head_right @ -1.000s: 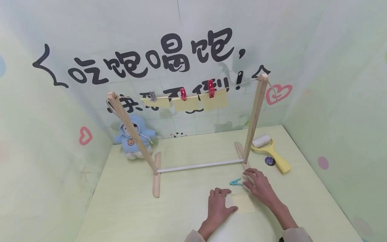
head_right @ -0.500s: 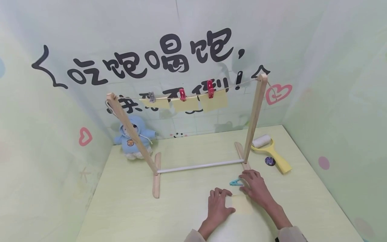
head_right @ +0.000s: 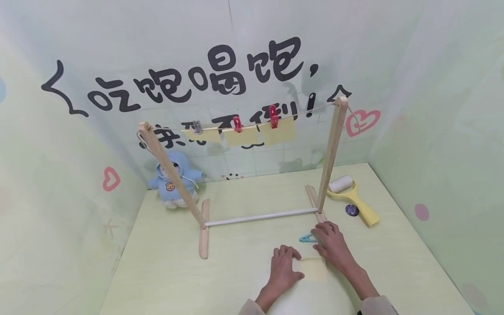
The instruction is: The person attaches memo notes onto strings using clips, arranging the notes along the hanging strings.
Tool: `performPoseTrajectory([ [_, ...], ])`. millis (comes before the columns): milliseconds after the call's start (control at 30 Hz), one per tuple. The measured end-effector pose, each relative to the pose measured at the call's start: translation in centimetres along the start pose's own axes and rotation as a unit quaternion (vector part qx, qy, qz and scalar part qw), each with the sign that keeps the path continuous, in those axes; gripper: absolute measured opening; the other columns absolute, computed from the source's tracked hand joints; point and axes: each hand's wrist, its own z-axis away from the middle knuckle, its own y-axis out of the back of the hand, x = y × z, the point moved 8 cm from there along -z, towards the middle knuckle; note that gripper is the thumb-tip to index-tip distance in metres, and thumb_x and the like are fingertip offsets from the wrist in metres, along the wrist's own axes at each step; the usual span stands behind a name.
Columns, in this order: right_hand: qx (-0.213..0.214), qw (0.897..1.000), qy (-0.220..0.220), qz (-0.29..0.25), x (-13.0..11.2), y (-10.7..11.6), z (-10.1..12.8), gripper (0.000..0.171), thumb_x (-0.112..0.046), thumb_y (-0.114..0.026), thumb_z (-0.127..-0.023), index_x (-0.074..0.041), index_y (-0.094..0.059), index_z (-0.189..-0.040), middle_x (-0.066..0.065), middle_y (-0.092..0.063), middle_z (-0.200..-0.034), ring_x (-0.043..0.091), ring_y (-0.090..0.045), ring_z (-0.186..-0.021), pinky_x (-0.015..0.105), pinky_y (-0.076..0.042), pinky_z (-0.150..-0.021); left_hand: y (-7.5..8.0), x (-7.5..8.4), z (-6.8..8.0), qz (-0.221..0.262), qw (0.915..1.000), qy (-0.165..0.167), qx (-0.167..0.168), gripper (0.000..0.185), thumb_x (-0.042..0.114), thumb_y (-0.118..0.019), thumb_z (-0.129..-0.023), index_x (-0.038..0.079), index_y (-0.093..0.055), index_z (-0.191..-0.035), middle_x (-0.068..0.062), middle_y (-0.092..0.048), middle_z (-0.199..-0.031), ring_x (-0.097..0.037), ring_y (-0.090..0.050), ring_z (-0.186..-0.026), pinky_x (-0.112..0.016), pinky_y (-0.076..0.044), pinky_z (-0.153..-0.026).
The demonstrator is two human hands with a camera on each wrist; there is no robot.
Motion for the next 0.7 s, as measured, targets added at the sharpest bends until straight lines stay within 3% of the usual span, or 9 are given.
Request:
performPoseTrajectory([
  [333,0.015,1.0,-0.004,0.001,0.0,-0.03,0.07,0.034,-0.001,-0.084,-0.073,-0.003,-0.07,-0.103,0.021,-0.064,-0.122,0.048,-0.047,-0.122,0.067,-0.046,-0.084,-0.5,0.9,0.61,0.025,0.9984,-0.041,-0.031,0.048,0.013,-0.088,-0.071,0.027,-0.056,-0.104,0.017,-0.057,-0.097,-0.001,-0.031,-0.085,-0.027,-0.017,-0.076],
  [700,0.007,1.0,-0.011,0.004,0.06,0.08,0.13,0.034,-0.001,-0.084,-0.074,-0.002,-0.071,-0.104,0.021,-0.065,-0.122,0.047,-0.048,-0.125,0.068,-0.045,-0.091,-0.46,0.96,1.0,0.036,0.9967,-0.066,-0.03,0.048,0.012,-0.084,-0.076,0.026,-0.054,-0.11,0.017,-0.055,-0.088,0.001,-0.034,-0.083,-0.03,-0.019,-0.081],
])
